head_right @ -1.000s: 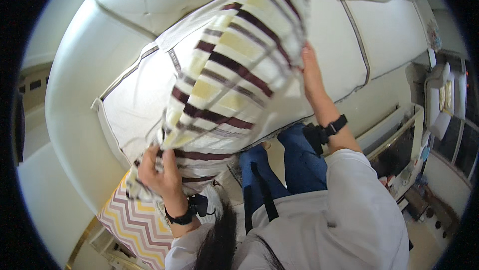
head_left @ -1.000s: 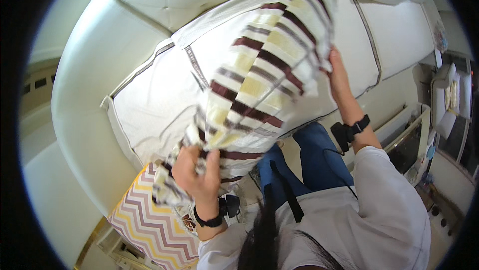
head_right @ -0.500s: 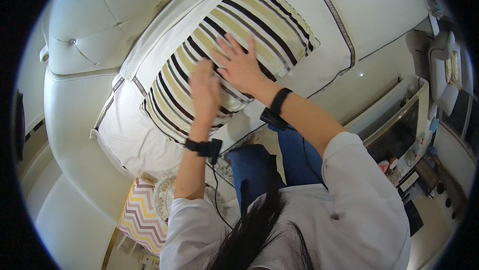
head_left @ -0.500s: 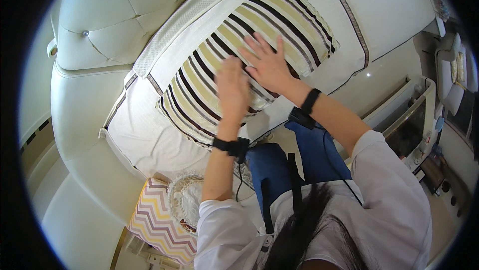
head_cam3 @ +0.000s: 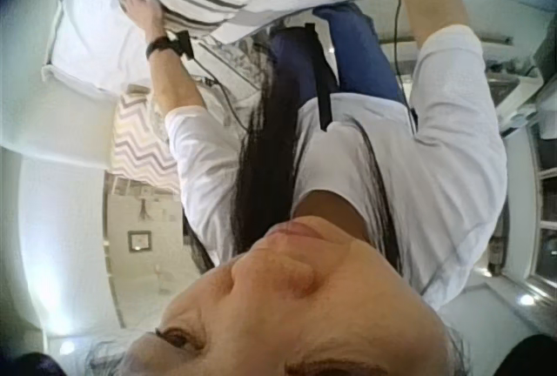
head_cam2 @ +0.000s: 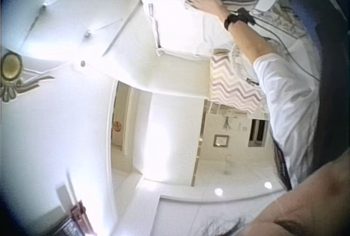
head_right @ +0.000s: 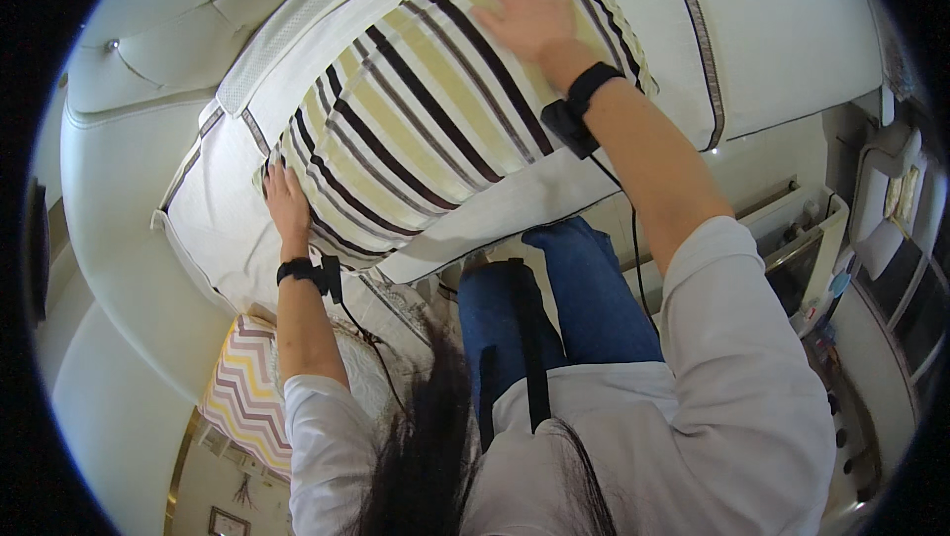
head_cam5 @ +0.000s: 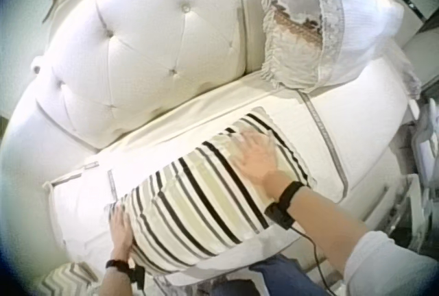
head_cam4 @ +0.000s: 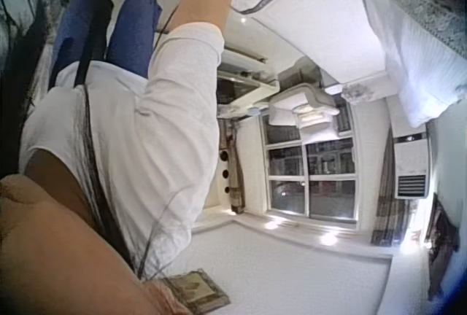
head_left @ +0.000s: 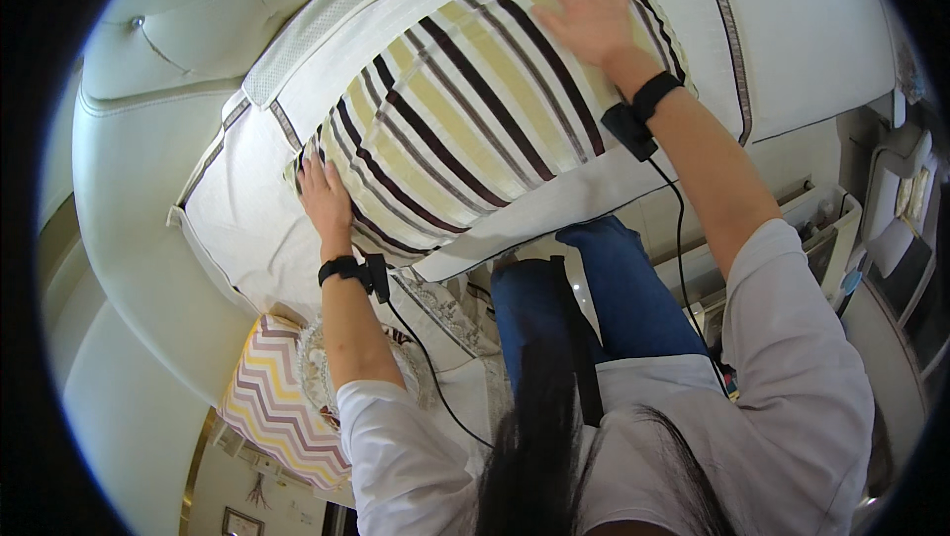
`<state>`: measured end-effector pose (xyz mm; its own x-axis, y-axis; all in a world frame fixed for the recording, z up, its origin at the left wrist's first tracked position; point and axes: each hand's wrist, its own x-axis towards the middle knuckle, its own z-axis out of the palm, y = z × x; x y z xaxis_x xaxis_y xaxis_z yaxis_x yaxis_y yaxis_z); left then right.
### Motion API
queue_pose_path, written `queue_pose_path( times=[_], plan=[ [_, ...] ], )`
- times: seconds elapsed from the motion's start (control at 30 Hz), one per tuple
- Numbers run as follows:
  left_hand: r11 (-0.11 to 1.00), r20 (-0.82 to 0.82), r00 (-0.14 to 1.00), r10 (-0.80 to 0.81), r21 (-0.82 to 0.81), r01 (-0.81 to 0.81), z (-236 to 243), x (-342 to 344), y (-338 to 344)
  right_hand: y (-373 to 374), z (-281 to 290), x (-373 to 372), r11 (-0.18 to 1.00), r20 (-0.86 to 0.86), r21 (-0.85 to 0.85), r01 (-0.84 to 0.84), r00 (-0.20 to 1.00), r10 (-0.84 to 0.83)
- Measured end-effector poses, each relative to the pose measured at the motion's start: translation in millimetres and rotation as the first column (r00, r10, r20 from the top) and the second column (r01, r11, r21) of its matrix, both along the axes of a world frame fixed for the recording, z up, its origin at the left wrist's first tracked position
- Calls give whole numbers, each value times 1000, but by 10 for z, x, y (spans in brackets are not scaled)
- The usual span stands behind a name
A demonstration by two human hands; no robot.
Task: The person spreads a white sheet over a sectional sofa by hand and arranges several decorative pillows, including a long striped bolster and square pillows with various patterns.
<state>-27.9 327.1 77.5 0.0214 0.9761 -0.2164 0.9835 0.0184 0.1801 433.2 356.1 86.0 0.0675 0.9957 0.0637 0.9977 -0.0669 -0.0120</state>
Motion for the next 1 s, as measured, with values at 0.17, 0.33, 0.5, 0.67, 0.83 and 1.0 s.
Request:
queue_pose_path(
  times=[0.17,0.33,0.5,0.67,0.83,1.0],
  plan=[
    [968,285,928,240,-3,-250,-253,-562,-459,-34,84,562,975,-493,-48,218,844,-213],
    [631,670,223,708,-458,-626,-426,-422,-1199,-790,-424,1350,852,-754,-400,338,407,-516],
    [87,333,-253,908,-742,-665,-376,-274,-1838,-1423,-401,1171,569,-641,-686,454,-5,-768],
    [273,556,-301,775,-724,-633,-71,-190,-1698,-1511,-252,1317,526,-556,-620,582,148,-818],
    [482,768,-204,607,-560,-673,1372,-67,-1074,-1060,878,1126,557,-706,-470,685,87,-703],
    [729,813,-315,490,-580,-363,2182,-687,-969,-1136,1776,1447,619,-806,-516,592,-92,-584]
  ],
)
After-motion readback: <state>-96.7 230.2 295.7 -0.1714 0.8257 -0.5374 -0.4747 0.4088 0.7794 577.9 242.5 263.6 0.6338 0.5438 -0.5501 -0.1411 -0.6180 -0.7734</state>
